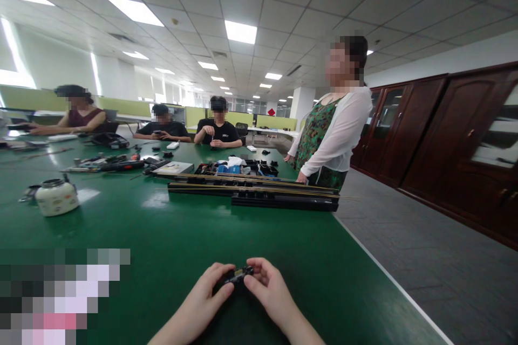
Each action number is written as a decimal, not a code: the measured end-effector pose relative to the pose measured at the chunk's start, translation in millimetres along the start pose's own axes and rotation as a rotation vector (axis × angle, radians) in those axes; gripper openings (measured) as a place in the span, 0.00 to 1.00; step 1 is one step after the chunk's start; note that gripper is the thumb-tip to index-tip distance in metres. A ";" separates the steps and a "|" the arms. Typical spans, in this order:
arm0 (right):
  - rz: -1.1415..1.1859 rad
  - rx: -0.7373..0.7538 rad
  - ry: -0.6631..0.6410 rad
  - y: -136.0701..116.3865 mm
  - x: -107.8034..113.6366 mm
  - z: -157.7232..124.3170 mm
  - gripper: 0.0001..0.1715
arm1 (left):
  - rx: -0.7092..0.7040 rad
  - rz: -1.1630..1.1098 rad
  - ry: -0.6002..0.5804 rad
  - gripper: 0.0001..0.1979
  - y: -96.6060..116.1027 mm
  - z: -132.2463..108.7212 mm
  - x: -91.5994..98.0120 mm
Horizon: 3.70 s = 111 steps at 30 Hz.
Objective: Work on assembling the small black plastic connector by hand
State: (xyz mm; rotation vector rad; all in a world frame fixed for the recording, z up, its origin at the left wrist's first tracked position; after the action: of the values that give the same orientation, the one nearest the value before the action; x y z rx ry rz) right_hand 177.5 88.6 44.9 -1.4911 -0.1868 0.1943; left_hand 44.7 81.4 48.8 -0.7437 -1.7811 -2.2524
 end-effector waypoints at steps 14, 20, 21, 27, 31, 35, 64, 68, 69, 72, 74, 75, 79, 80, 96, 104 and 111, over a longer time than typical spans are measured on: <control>-0.038 0.025 -0.022 1.0 -1.5 0.2 0.20 | 0.000 -0.008 -0.021 0.15 1.0 -0.1 -0.8; -0.184 0.048 -0.045 2.1 -3.5 -1.9 0.21 | -0.018 0.006 0.006 0.16 -0.7 -0.9 0.2; -0.218 0.069 -0.048 -0.9 -4.2 -2.4 0.18 | -0.019 0.004 0.013 0.16 -0.8 -1.2 0.8; -0.313 0.097 -0.043 -12.3 -6.8 -3.8 0.12 | 0.001 0.027 0.043 0.16 -5.3 -2.4 3.4; -0.360 0.109 -0.039 -15.4 -8.4 -5.4 0.11 | 0.008 0.048 0.033 0.17 -8.6 -2.1 2.0; -0.388 0.122 -0.043 -17.5 -10.1 -6.8 0.10 | 0.006 0.060 0.029 0.17 -10.0 -1.9 1.5; 0.278 -0.033 0.218 21.2 27.9 6.6 0.25 | -0.021 0.350 0.045 0.16 -9.3 -0.6 4.5; 0.366 -0.053 0.266 29.4 34.5 7.1 0.25 | 0.002 0.376 0.043 0.17 -11.5 -0.1 4.5; 0.394 -0.061 0.275 30.5 35.4 7.0 0.25 | 0.009 0.379 0.042 0.17 -11.6 0.0 4.4; 0.478 -0.082 0.298 30.6 37.1 6.0 0.24 | 0.022 0.376 0.042 0.18 -11.2 -0.1 4.0; 0.520 -0.093 0.309 28.9 37.4 4.9 0.24 | 0.019 0.365 0.046 0.17 -10.4 -0.2 3.9; 0.536 -0.099 0.312 28.0 37.4 4.3 0.24 | 0.015 0.359 0.047 0.17 -9.9 -0.4 3.8; 0.569 -0.116 0.318 25.9 37.9 2.5 0.24 | -0.007 0.344 0.055 0.16 -7.7 -1.0 4.3; 0.574 -0.117 0.319 25.6 38.1 2.2 0.24 | -0.008 0.344 0.055 0.16 -7.4 -1.2 4.5; 0.582 -0.125 0.329 27.2 41.5 1.5 0.22 | 0.001 0.338 0.037 0.16 -7.5 -1.5 3.5; 0.613 -0.134 0.324 27.3 40.4 1.3 0.23 | 0.000 0.328 0.036 0.16 -4.7 -2.7 2.8; 0.551 -0.112 0.275 25.6 35.6 2.9 0.22 | -0.001 0.324 0.020 0.16 0.8 -2.9 2.3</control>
State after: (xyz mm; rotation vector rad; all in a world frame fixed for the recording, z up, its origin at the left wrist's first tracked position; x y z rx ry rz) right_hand 210.9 101.9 19.8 -1.6369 0.4470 0.4216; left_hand 42.3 78.9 50.2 -0.9307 -1.5219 -2.0394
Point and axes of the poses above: each hand's wrist, its own z-axis towards the middle knuckle, its own x-axis out of the back of the hand, y = z × x, the point moved 10 cm from there along z, towards the middle knuckle, and after that the axes turned 2 degrees about -y, right-handed, at the moved point
